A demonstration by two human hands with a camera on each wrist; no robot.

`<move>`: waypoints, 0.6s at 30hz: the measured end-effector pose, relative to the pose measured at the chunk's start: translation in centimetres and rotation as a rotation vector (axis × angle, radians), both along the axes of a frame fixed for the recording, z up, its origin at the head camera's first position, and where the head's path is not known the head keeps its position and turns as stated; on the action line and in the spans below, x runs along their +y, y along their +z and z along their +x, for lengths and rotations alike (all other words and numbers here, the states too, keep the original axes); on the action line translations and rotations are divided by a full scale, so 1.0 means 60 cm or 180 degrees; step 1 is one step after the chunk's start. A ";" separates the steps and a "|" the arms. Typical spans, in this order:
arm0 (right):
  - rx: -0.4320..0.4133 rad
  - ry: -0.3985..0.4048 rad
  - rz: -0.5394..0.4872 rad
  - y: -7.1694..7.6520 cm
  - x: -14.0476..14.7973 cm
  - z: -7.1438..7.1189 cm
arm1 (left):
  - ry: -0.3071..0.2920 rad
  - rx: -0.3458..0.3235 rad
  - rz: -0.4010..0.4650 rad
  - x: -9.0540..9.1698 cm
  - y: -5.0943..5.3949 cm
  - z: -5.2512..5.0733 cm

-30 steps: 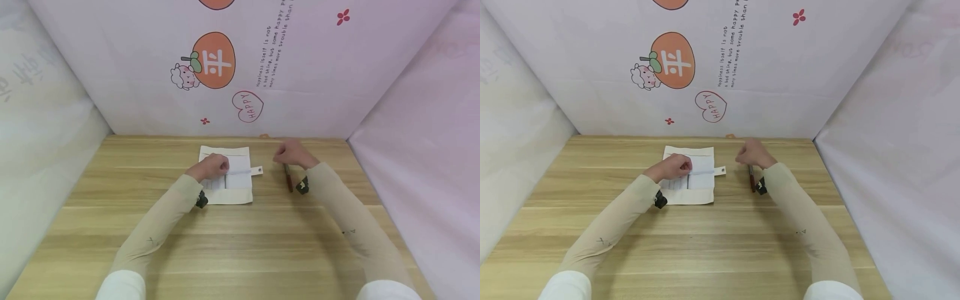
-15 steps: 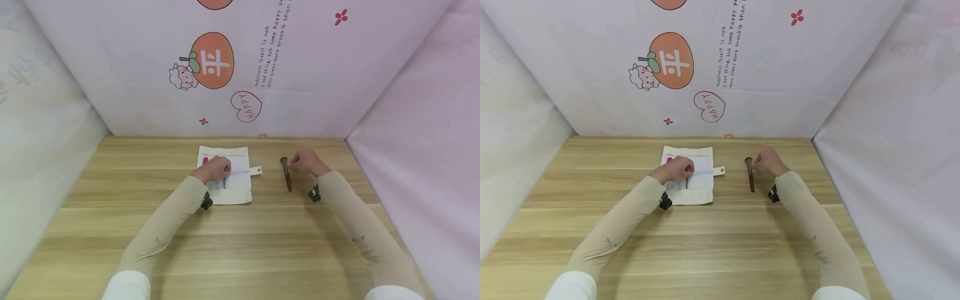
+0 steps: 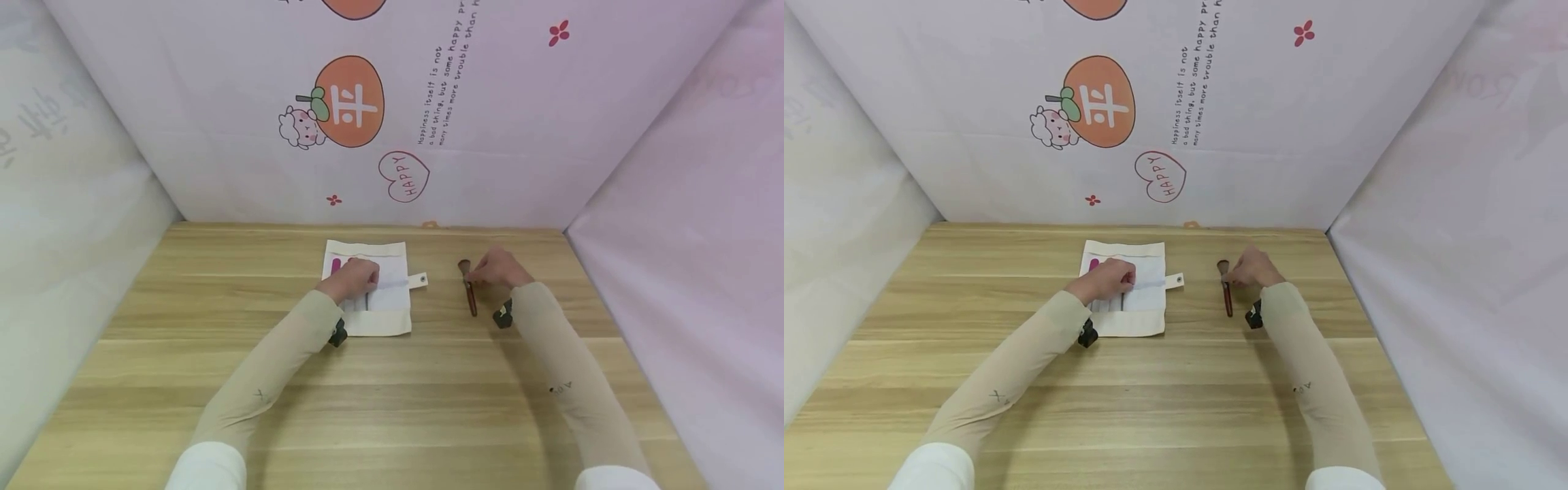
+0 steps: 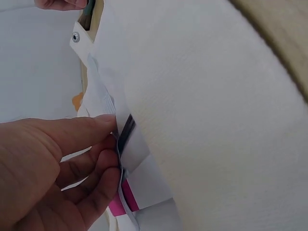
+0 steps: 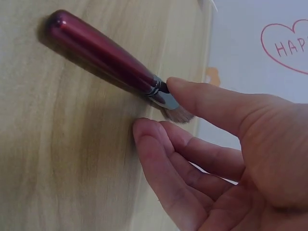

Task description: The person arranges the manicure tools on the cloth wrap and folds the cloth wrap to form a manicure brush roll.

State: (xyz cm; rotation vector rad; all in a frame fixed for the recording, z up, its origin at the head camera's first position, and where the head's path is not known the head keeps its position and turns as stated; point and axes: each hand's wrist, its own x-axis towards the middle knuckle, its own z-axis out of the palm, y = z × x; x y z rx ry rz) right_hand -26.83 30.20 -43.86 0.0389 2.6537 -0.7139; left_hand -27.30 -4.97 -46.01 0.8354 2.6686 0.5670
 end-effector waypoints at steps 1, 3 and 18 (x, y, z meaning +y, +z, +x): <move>-0.0019 -0.0003 0.0027 0.000 0.000 -0.002 | -0.0009 0.0009 0.0008 0.001 -0.001 0.000; -0.0024 -0.0017 0.0078 0.001 -0.002 -0.005 | -0.0021 0.0017 -0.0002 0.001 -0.001 0.000; 0.0025 -0.0028 -0.0282 -0.012 0.004 -0.007 | -0.0123 -0.0036 0.0012 -0.020 0.017 0.000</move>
